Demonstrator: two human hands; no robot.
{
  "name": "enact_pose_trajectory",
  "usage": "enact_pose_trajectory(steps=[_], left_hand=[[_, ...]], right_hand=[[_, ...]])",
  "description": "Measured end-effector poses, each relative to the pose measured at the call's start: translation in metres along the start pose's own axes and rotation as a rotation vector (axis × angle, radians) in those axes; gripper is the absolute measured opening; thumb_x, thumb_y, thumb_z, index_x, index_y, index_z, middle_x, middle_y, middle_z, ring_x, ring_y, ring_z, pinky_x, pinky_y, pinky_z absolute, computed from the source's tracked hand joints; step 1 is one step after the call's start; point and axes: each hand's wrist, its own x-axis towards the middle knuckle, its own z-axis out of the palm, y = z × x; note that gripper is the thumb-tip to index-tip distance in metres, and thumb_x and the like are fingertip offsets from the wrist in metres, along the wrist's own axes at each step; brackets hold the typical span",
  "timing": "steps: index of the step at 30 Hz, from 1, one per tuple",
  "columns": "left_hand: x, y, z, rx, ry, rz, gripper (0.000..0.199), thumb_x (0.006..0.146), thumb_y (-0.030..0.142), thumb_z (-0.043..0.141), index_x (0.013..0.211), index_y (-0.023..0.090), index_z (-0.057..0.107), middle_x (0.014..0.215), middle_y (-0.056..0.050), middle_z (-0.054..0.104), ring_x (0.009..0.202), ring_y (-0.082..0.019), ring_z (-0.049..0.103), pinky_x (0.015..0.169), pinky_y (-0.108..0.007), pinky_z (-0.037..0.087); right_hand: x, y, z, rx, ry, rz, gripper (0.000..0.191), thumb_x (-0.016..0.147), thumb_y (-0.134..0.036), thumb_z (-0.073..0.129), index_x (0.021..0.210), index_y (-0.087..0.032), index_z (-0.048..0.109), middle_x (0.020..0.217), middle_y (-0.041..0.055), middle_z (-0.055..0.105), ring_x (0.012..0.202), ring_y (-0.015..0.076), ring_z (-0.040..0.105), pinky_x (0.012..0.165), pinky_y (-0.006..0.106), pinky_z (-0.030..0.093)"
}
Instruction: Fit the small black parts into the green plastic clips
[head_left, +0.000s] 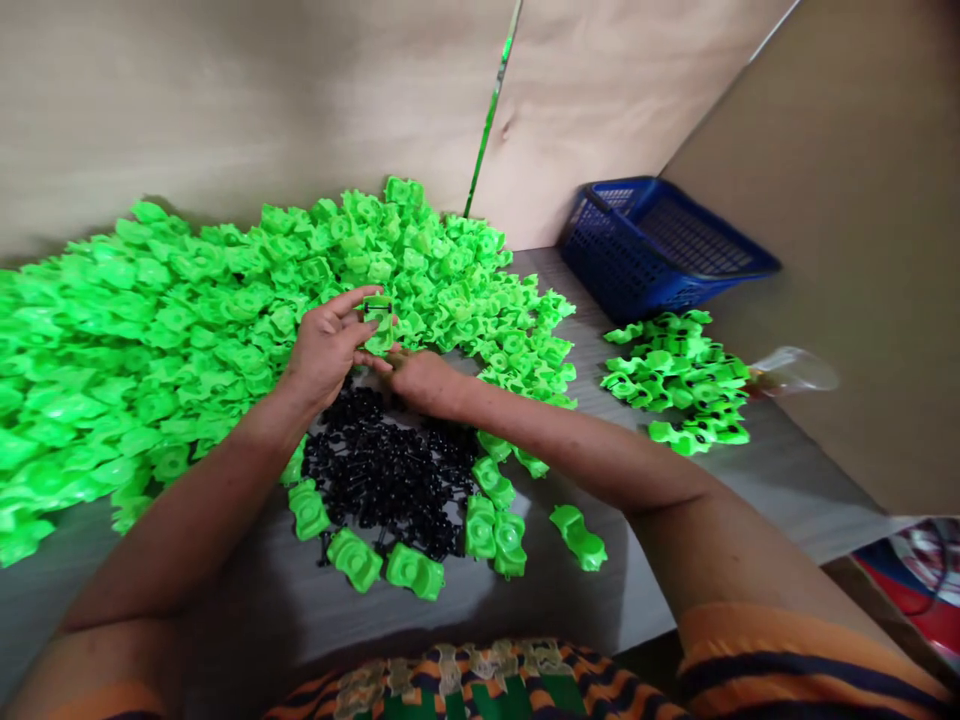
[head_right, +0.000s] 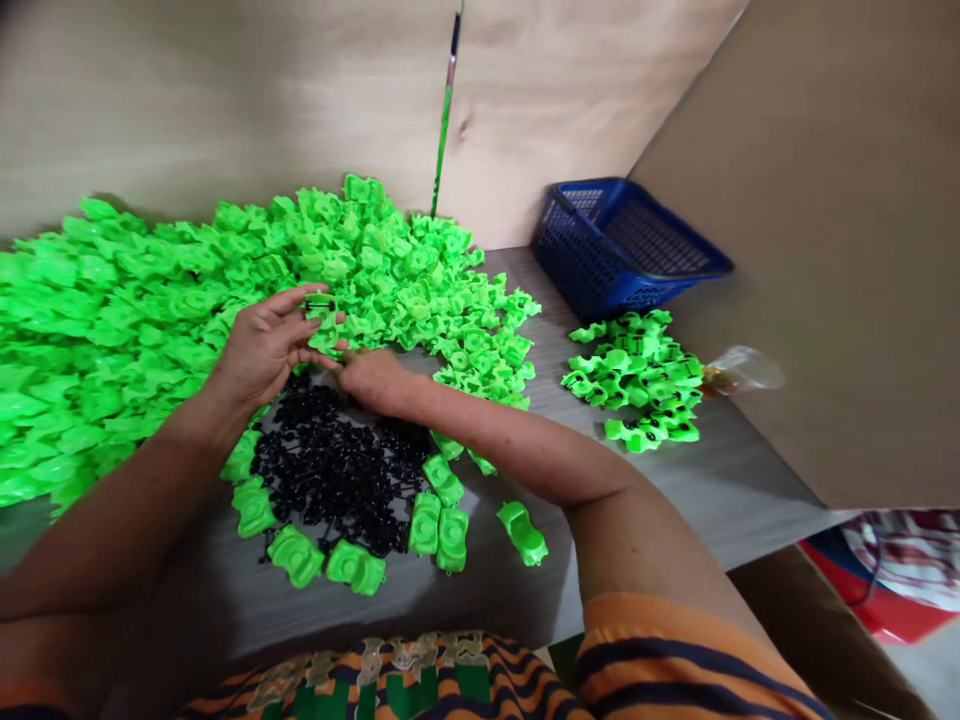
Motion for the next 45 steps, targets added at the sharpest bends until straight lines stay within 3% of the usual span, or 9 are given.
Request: enact_pose_trajectory(steps=[3, 7, 11, 14, 18, 24, 31, 36, 45], left_hand=[[0.0, 0.001, -0.001, 0.005, -0.008, 0.015, 0.045, 0.075, 0.015, 0.074, 0.12, 0.017, 0.074, 0.082, -0.003, 0.07, 0.096, -0.027, 0.078, 0.06, -0.028, 0.066], [0.0, -0.001, 0.001, -0.02, -0.009, -0.02, 0.049, 0.072, 0.015, 0.077, 0.121, 0.014, 0.072, 0.077, -0.001, 0.067, 0.084, -0.025, 0.078, 0.057, -0.028, 0.065], [0.001, -0.008, 0.004, -0.056, -0.005, -0.049, 0.058, 0.065, 0.011, 0.077, 0.122, 0.014, 0.071, 0.075, 0.002, 0.066, 0.079, -0.021, 0.076, 0.07, -0.036, 0.071], [0.001, -0.013, 0.005, -0.075, -0.011, -0.046, 0.064, 0.058, 0.007, 0.071, 0.122, 0.015, 0.07, 0.079, 0.003, 0.069, 0.078, -0.018, 0.073, 0.077, -0.039, 0.071], [-0.001, -0.015, 0.007, -0.085, -0.044, -0.056, 0.074, 0.053, 0.007, 0.069, 0.127, 0.014, 0.067, 0.089, -0.002, 0.074, 0.086, -0.022, 0.075, 0.083, -0.043, 0.07], [-0.005, -0.018, 0.011, -0.066, -0.108, -0.036, 0.077, 0.053, 0.012, 0.074, 0.13, 0.016, 0.064, 0.099, -0.006, 0.077, 0.102, -0.027, 0.076, 0.085, -0.039, 0.068], [-0.01, -0.022, 0.015, -0.067, -0.179, -0.024, 0.083, 0.052, 0.012, 0.068, 0.134, 0.017, 0.062, 0.109, -0.007, 0.078, 0.104, -0.024, 0.074, 0.079, -0.029, 0.064], [-0.014, -0.023, 0.018, -0.044, -0.171, -0.006, 0.077, 0.056, 0.012, 0.075, 0.133, 0.017, 0.066, 0.109, -0.007, 0.078, 0.105, -0.023, 0.073, 0.078, -0.024, 0.061], [-0.016, -0.021, 0.017, -0.062, -0.198, -0.02, 0.077, 0.064, 0.021, 0.084, 0.138, 0.018, 0.065, 0.111, -0.008, 0.078, 0.102, -0.023, 0.075, 0.08, -0.029, 0.063]], right_hand=[[0.001, -0.001, 0.003, 0.01, 0.001, 0.015, 0.039, 0.103, -0.008, 0.047, 0.136, -0.01, 0.067, 0.135, 0.025, 0.069, 0.112, 0.0278, 0.073, 0.084, 0.035, 0.055], [-0.009, 0.005, 0.004, 0.082, 0.048, 0.04, 0.042, 0.101, -0.009, 0.051, 0.141, -0.012, 0.065, 0.119, 0.0194, 0.075, 0.099, 0.0238, 0.072, 0.079, 0.031, 0.049], [-0.027, 0.015, 0.005, 0.211, 0.125, 0.046, 0.028, 0.098, -0.011, 0.055, 0.121, -0.013, 0.07, 0.105, 0.013, 0.074, 0.084, 0.0191, 0.065, 0.07, 0.028, 0.039], [-0.039, 0.026, 0.01, 0.4, 0.249, 0.061, 0.024, 0.09, -0.007, 0.054, 0.109, -0.015, 0.066, 0.094, 0.0078, 0.071, 0.079, 0.0177, 0.058, 0.069, 0.027, 0.036], [-0.047, 0.039, 0.016, 0.678, 0.48, 0.111, 0.019, 0.081, -0.006, 0.054, 0.095, -0.018, 0.059, 0.08, -0.0005, 0.06, 0.071, 0.0142, 0.049, 0.068, 0.026, 0.034], [-0.049, 0.033, 0.014, 0.997, 0.755, 0.045, 0.003, 0.089, -0.017, 0.06, 0.087, -0.019, 0.058, 0.075, -0.0032, 0.056, 0.067, 0.0107, 0.051, 0.064, 0.024, 0.04], [-0.043, 0.015, 0.024, 0.806, 0.984, -0.015, 0.006, 0.095, -0.017, 0.059, 0.092, -0.02, 0.061, 0.082, 0.0, 0.062, 0.075, 0.0131, 0.056, 0.071, 0.026, 0.046], [-0.045, 0.015, 0.025, 0.743, 0.958, 0.011, 0.008, 0.1, -0.018, 0.054, 0.097, -0.021, 0.061, 0.091, 0.0026, 0.063, 0.078, 0.0141, 0.056, 0.073, 0.027, 0.048], [-0.047, 0.014, 0.023, 0.738, 0.971, 0.023, 0.008, 0.099, -0.016, 0.054, 0.095, -0.021, 0.058, 0.089, 0.002, 0.062, 0.076, 0.0136, 0.055, 0.072, 0.026, 0.046]])
